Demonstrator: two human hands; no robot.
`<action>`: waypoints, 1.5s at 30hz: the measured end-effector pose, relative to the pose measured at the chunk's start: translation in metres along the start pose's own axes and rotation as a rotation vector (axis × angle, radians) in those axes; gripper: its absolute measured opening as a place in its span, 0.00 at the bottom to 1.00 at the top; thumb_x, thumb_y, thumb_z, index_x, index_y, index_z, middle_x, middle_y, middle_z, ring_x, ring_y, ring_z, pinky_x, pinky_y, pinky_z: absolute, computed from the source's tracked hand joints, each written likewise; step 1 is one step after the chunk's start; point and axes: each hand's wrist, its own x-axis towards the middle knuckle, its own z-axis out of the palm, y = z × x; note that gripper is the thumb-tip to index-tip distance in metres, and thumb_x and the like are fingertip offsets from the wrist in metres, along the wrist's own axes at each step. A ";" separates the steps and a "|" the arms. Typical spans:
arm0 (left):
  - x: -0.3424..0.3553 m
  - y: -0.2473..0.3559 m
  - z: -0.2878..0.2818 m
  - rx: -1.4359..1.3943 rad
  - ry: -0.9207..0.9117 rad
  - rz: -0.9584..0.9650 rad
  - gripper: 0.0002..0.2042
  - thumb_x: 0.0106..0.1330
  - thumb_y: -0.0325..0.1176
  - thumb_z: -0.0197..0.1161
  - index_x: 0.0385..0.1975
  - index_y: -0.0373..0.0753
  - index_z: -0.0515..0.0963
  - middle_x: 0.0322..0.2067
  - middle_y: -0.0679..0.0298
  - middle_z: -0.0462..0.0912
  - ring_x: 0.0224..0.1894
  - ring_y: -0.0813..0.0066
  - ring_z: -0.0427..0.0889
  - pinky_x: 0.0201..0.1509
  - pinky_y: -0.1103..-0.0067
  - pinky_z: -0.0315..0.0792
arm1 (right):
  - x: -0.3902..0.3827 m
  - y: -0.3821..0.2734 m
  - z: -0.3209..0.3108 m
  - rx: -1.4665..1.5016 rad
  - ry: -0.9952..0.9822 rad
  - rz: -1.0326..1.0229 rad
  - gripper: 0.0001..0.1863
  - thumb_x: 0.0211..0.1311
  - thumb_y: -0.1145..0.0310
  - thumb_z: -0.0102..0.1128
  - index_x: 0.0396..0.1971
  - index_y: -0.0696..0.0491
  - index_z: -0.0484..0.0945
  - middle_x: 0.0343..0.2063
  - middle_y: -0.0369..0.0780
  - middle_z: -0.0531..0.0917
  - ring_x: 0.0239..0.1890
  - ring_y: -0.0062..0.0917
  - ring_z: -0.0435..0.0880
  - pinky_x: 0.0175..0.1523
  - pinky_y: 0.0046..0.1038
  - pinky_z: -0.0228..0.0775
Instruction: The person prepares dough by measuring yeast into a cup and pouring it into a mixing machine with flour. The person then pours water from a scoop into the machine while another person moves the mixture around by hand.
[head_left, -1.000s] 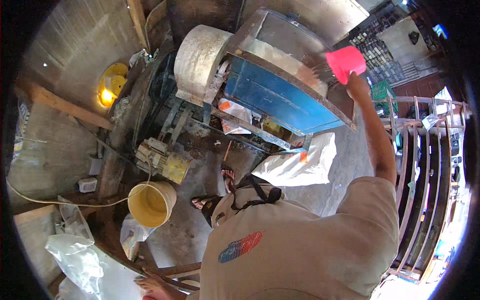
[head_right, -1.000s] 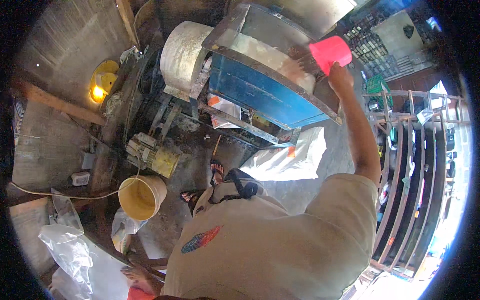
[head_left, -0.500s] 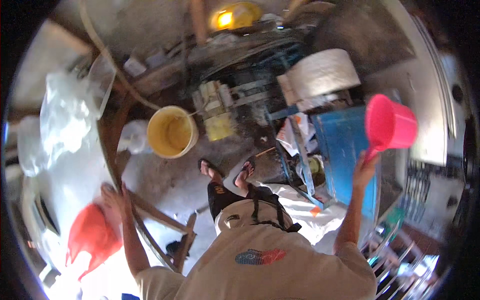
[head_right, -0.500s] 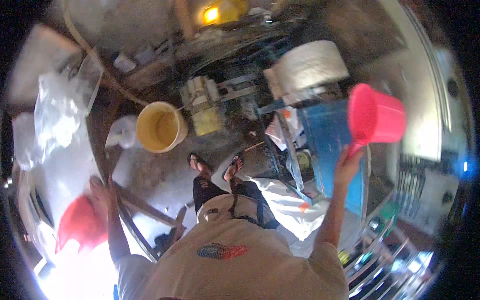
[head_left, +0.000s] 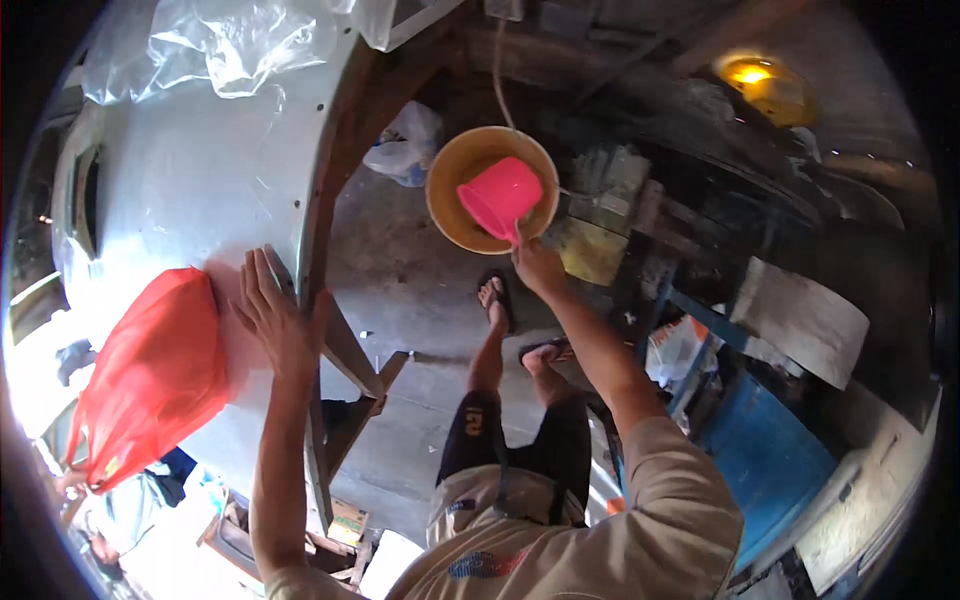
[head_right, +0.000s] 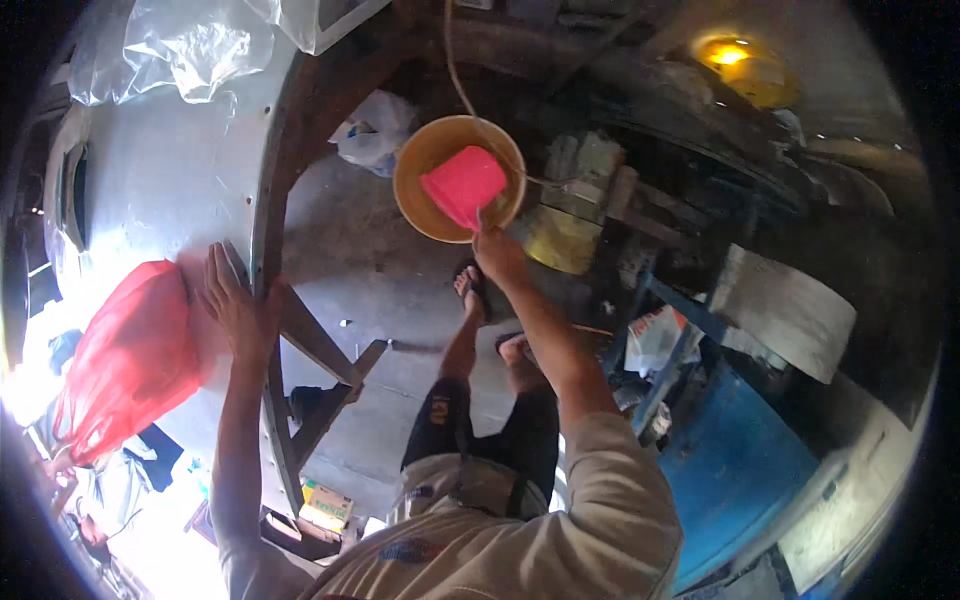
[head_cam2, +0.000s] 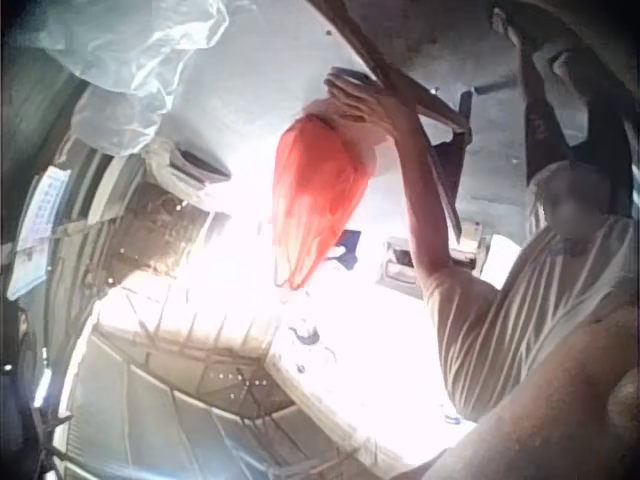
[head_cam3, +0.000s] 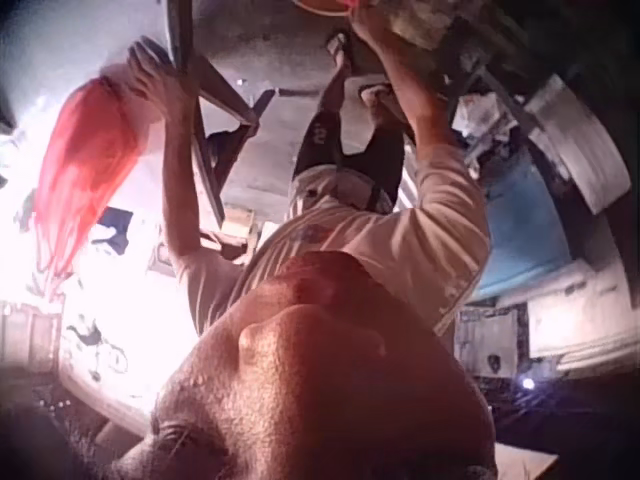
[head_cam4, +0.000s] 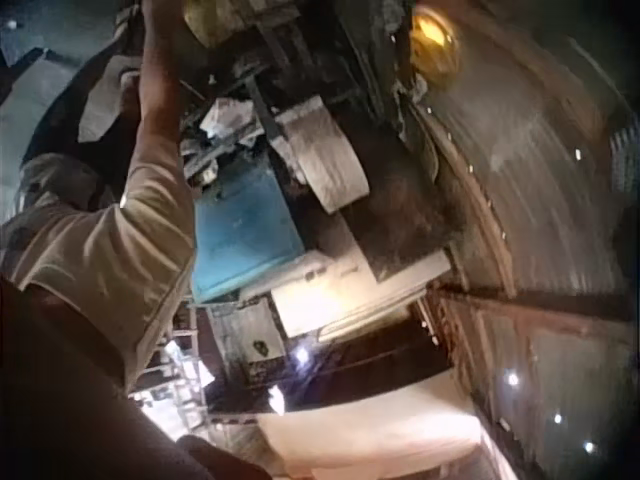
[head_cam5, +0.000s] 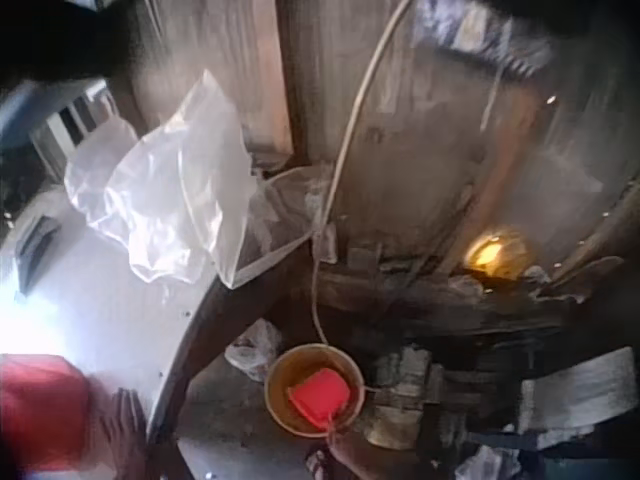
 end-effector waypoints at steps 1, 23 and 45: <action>0.005 0.002 0.003 -0.011 -0.008 0.008 0.45 0.52 0.50 0.65 0.64 0.35 0.48 0.62 0.49 0.54 0.66 0.52 0.49 0.64 0.50 0.40 | 0.037 0.011 0.025 0.015 -0.002 0.002 0.25 0.61 0.61 0.50 0.55 0.57 0.62 0.31 0.53 0.79 0.31 0.44 0.80 0.35 0.41 0.72; 0.008 -0.006 0.010 -0.058 -0.212 -0.065 0.51 0.52 0.56 0.63 0.63 0.29 0.40 0.63 0.40 0.44 0.65 0.41 0.45 0.65 0.52 0.41 | 0.236 0.071 0.240 -0.297 0.086 0.131 0.27 0.64 0.48 0.35 0.50 0.51 0.71 0.47 0.52 0.76 0.55 0.39 0.71 0.59 0.43 0.56; 0.008 -0.007 0.006 -0.083 -0.254 -0.044 0.47 0.54 0.46 0.66 0.65 0.34 0.40 0.64 0.46 0.43 0.67 0.47 0.43 0.66 0.56 0.44 | 0.231 0.100 0.180 0.061 -0.103 0.171 0.17 0.48 0.64 0.55 0.39 0.55 0.78 0.38 0.51 0.80 0.42 0.44 0.79 0.45 0.40 0.72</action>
